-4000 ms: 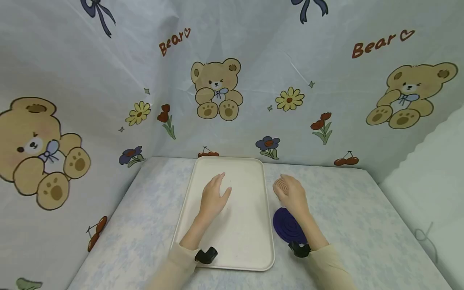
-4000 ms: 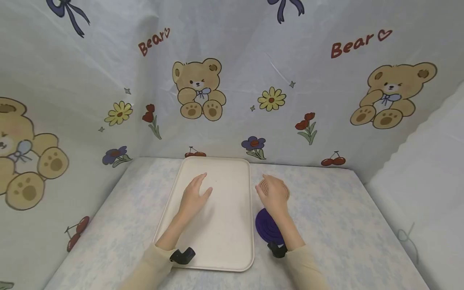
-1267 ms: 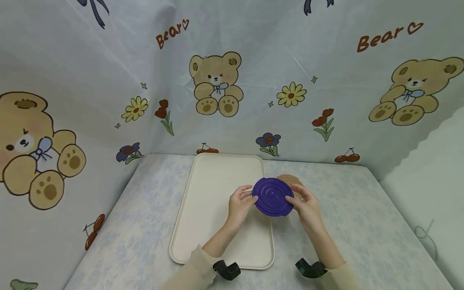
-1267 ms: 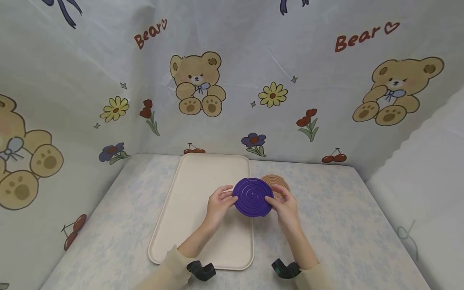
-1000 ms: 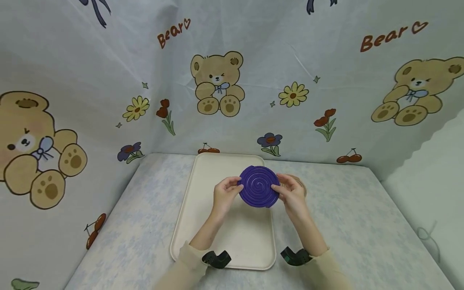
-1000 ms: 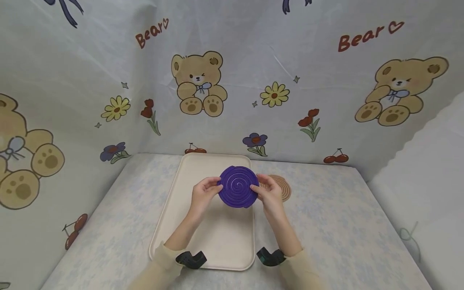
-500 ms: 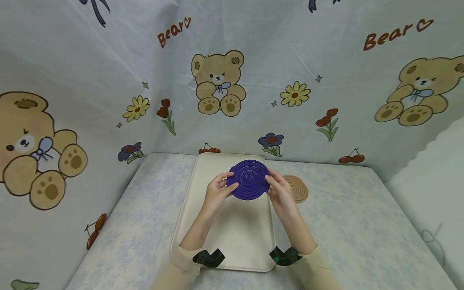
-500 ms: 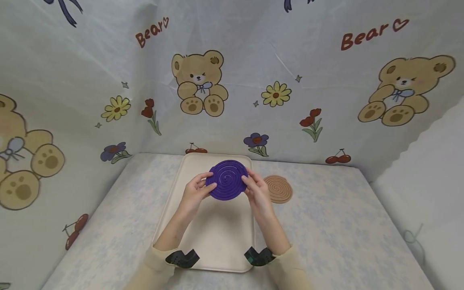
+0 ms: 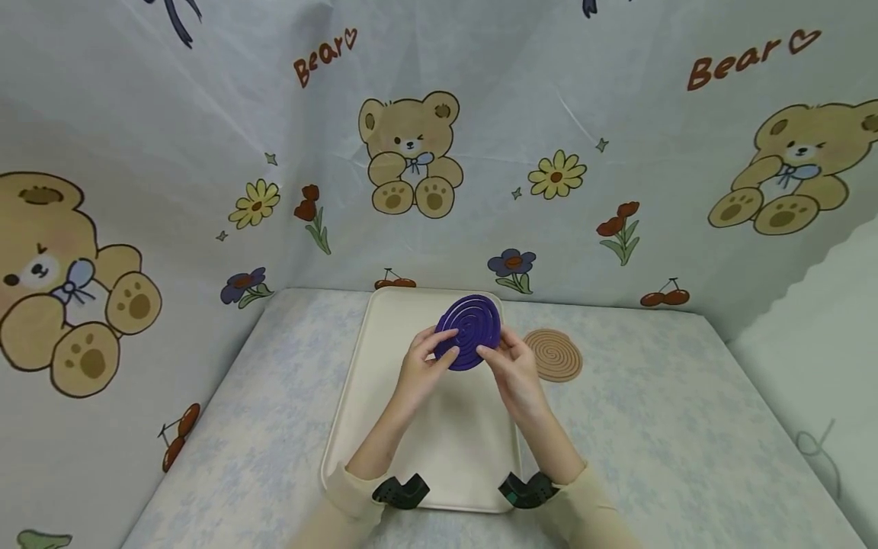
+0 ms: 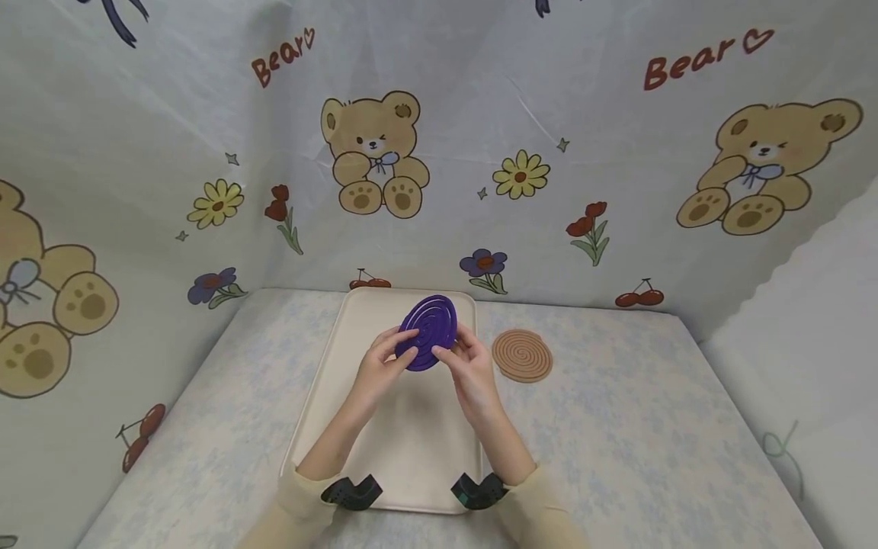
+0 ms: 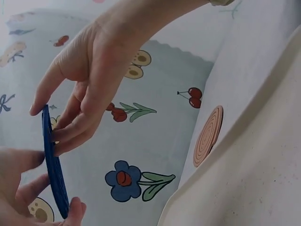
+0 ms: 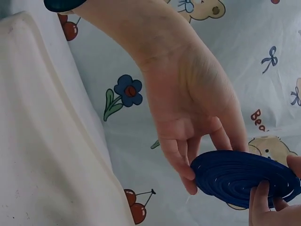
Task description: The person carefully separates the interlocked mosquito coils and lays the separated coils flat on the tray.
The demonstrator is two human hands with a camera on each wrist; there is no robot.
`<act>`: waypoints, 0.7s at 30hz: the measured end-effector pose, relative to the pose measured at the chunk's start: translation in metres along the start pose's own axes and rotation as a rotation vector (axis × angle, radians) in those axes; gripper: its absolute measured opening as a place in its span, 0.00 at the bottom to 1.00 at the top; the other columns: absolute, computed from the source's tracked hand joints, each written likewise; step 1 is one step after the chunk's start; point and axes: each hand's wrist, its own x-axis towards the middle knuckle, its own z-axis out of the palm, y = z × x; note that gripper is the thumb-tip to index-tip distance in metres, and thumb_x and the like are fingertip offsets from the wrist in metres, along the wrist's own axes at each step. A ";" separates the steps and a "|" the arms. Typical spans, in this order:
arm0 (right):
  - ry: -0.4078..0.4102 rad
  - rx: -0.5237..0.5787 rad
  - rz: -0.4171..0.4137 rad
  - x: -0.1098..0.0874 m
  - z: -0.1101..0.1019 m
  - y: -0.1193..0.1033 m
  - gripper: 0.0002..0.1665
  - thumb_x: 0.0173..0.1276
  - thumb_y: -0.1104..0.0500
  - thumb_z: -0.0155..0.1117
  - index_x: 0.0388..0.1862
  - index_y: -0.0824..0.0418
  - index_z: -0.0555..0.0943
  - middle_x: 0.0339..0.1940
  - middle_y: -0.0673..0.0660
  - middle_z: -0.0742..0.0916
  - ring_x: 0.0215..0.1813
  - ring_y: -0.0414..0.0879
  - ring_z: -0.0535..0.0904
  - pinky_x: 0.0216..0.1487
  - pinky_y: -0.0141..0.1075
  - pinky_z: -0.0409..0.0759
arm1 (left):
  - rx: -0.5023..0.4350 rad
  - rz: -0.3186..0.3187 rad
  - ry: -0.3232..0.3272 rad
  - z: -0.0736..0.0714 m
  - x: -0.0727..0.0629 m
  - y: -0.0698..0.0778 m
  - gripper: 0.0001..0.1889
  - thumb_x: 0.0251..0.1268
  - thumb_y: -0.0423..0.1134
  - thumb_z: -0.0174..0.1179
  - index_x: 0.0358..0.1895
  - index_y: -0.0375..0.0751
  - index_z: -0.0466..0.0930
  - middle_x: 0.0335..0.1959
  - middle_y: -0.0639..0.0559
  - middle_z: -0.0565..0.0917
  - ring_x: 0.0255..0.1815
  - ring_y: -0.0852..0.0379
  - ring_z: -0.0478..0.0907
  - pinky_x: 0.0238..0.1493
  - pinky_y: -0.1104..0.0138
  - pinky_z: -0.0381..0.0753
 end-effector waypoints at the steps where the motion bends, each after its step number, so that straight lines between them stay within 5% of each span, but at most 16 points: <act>1: 0.008 0.004 -0.007 0.000 0.000 0.000 0.24 0.59 0.79 0.53 0.56 0.70 0.71 0.39 0.48 0.84 0.42 0.37 0.80 0.50 0.25 0.81 | 0.015 0.013 -0.030 0.000 0.000 -0.001 0.19 0.63 0.42 0.61 0.58 0.46 0.78 0.70 0.41 0.64 0.66 0.42 0.68 0.60 0.53 0.77; 6: 0.058 -0.004 -0.038 -0.002 0.001 -0.002 0.18 0.61 0.76 0.54 0.45 0.61 0.79 0.36 0.49 0.85 0.39 0.37 0.80 0.47 0.25 0.81 | 0.158 0.077 -0.132 0.001 0.000 -0.003 0.32 0.54 0.49 0.69 0.64 0.50 0.73 0.75 0.43 0.58 0.74 0.40 0.58 0.68 0.43 0.65; 12: 0.067 -0.140 -0.013 -0.001 0.004 0.008 0.19 0.61 0.75 0.58 0.53 0.73 0.76 0.37 0.48 0.85 0.43 0.38 0.79 0.52 0.26 0.80 | 0.242 0.192 -0.152 0.006 -0.001 -0.006 0.40 0.51 0.47 0.71 0.68 0.41 0.67 0.71 0.47 0.67 0.73 0.47 0.62 0.71 0.51 0.65; 21: -0.105 -0.288 -0.058 0.001 -0.004 0.016 0.18 0.70 0.62 0.57 0.57 0.66 0.78 0.55 0.49 0.83 0.61 0.41 0.75 0.63 0.33 0.73 | 0.217 0.232 -0.096 0.007 -0.004 -0.004 0.36 0.55 0.44 0.69 0.67 0.37 0.67 0.65 0.47 0.72 0.68 0.48 0.68 0.67 0.52 0.70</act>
